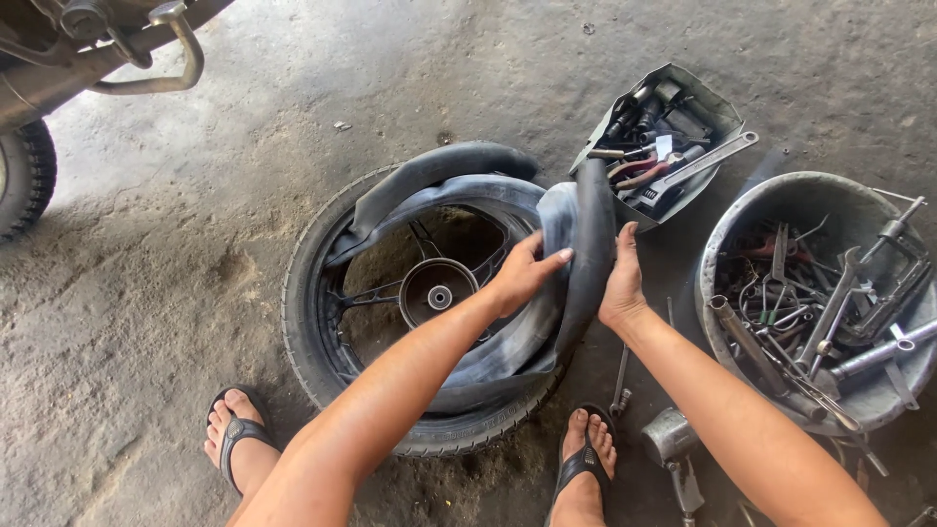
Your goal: Tucking the inner tube into the motorcycle tire and seating the tire bead onto the rim using tools.
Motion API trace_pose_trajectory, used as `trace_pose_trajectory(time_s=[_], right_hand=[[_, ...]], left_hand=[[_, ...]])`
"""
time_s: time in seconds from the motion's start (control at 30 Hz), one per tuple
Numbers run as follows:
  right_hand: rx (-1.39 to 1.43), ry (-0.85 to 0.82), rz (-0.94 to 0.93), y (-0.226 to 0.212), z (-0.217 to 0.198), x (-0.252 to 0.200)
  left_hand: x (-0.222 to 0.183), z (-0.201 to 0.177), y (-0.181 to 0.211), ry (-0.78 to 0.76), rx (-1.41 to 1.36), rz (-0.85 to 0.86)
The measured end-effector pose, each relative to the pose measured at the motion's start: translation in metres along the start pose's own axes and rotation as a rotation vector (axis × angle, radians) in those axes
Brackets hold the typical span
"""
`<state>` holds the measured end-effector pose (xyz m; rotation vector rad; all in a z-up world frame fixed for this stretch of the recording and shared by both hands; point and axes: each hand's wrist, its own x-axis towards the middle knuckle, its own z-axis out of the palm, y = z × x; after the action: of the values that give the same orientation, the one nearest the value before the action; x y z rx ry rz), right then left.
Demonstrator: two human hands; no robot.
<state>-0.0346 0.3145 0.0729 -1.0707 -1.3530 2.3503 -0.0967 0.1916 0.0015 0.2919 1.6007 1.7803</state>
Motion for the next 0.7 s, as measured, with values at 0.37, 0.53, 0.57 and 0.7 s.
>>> trace_pose_trajectory(time_s=[0.37,0.53,0.57,0.7], right_hand=[[-0.225,0.318,-0.101,0.026,-0.011,0.05],[-0.675,0.189,-0.563,0.023,-0.043,0.094],[-0.968,0.062,-0.958,0.014,-0.035,0.081],[-1.351,-0.651,-1.558,0.038,0.007,0.012]], left_hand=[[-0.082,-0.016,-0.029,-0.383,0.587,-0.03],[-0.103,-0.053,-0.059,-0.468,0.757,-0.121],[-0.105,-0.064,-0.064,-0.503,0.798,-0.184],[-0.118,-0.109,-0.116,-0.577,0.918,-0.346]])
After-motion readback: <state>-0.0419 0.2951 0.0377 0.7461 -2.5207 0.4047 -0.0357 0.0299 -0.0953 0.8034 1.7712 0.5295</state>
